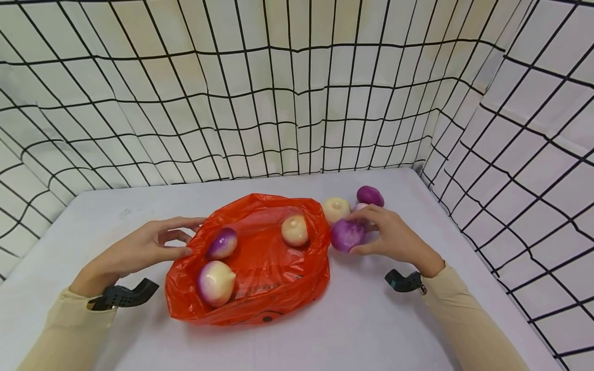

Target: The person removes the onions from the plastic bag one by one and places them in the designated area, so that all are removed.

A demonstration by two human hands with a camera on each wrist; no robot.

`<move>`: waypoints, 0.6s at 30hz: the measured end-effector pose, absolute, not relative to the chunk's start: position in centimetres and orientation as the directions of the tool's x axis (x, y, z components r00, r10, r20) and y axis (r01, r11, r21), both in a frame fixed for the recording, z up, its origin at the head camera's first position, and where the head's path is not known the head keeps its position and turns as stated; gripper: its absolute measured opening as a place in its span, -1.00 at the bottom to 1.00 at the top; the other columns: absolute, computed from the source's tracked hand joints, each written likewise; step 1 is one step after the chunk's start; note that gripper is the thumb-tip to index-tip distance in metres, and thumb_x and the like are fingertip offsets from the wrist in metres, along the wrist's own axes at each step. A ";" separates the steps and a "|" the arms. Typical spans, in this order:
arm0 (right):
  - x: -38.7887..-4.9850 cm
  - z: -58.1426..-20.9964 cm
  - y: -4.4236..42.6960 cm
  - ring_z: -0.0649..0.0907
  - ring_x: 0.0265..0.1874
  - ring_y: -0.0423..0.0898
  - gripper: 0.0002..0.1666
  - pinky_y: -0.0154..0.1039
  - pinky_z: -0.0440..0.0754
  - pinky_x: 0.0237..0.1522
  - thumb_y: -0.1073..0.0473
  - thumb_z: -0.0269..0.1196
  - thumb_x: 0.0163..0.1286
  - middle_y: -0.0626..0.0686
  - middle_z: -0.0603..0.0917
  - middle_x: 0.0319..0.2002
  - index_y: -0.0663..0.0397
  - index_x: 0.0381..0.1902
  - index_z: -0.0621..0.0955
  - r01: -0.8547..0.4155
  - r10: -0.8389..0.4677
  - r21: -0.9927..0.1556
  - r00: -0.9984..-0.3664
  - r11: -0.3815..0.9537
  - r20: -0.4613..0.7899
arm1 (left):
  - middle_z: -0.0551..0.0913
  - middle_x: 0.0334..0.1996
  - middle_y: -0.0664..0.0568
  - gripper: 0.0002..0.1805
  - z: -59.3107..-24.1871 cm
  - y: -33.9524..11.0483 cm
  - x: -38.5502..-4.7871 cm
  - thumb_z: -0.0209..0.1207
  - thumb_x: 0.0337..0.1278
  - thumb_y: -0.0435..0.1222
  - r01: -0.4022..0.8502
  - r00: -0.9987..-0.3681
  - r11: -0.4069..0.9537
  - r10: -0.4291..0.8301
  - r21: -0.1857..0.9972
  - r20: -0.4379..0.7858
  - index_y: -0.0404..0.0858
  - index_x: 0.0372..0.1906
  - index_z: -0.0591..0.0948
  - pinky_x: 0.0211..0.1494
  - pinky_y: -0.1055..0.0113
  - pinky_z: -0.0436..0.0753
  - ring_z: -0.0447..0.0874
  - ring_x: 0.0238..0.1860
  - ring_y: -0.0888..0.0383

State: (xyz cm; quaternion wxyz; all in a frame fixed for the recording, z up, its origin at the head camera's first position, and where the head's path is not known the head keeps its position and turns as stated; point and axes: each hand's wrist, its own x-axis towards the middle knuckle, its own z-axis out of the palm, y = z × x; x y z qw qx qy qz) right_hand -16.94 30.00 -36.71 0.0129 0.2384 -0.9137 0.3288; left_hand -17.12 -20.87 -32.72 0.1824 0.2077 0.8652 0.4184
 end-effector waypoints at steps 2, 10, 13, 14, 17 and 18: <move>-17.0 -36.8 29.9 0.64 0.22 0.07 -0.20 0.03 0.78 0.09 0.06 0.67 0.00 0.03 0.64 0.24 -0.14 0.24 0.61 -0.446 -0.433 -0.588 -0.884 0.675 0.173 | 0.54 0.31 -0.17 -0.33 -32.7 -20.9 -17.1 0.33 0.31 -0.17 0.209 -0.848 0.564 0.511 0.799 -0.139 -0.10 0.49 0.44 -0.02 0.29 0.79 0.60 0.22 -0.12; -16.7 -36.9 29.5 0.65 0.15 -0.01 -0.24 -0.05 0.80 0.06 0.01 0.68 -0.02 -0.03 0.65 0.17 -0.21 0.19 0.66 -0.458 -0.440 -0.545 -0.881 0.702 0.173 | 0.55 0.30 -0.17 -0.33 -32.8 -20.8 -17.1 0.33 0.31 -0.18 0.222 -0.847 0.563 0.516 0.796 -0.129 -0.11 0.49 0.44 -0.03 0.30 0.78 0.61 0.21 -0.12; -16.6 -36.7 29.3 0.65 0.12 -0.06 -0.24 -0.13 0.78 0.05 -0.02 0.68 -0.03 -0.06 0.66 0.15 -0.22 0.18 0.67 -0.470 -0.446 -0.517 -0.877 0.716 0.180 | 0.54 0.30 -0.18 -0.33 -32.8 -20.8 -17.2 0.33 0.31 -0.18 0.217 -0.847 0.565 0.514 0.796 -0.134 -0.11 0.48 0.45 -0.03 0.29 0.78 0.61 0.20 -0.12; -16.6 -36.7 29.2 0.65 0.11 -0.08 -0.24 -0.16 0.77 0.05 -0.03 0.68 -0.04 -0.07 0.66 0.14 -0.23 0.18 0.67 -0.476 -0.449 -0.507 -0.874 0.718 0.184 | 0.54 0.30 -0.18 -0.33 -32.8 -20.8 -17.2 0.33 0.30 -0.18 0.215 -0.847 0.564 0.514 0.797 -0.135 -0.11 0.48 0.45 -0.04 0.30 0.79 0.61 0.20 -0.12; -16.6 -36.8 29.1 0.64 0.09 -0.12 -0.24 -0.22 0.76 0.06 -0.05 0.68 -0.04 -0.09 0.66 0.12 -0.23 0.17 0.67 -0.487 -0.459 -0.500 -0.868 0.716 0.187 | 0.54 0.30 -0.19 -0.33 -32.7 -20.8 -17.1 0.33 0.31 -0.19 0.214 -0.847 0.559 0.515 0.801 -0.133 -0.12 0.49 0.45 -0.04 0.30 0.78 0.61 0.21 -0.13; -16.6 -36.8 29.0 0.64 0.09 -0.14 -0.24 -0.22 0.76 0.06 -0.06 0.68 -0.04 -0.10 0.66 0.11 -0.23 0.16 0.68 -0.491 -0.463 -0.496 -0.866 0.717 0.188 | 0.55 0.30 -0.19 -0.33 -32.8 -20.8 -17.1 0.32 0.31 -0.19 0.215 -0.847 0.558 0.516 0.801 -0.132 -0.13 0.49 0.45 -0.03 0.31 0.78 0.61 0.21 -0.13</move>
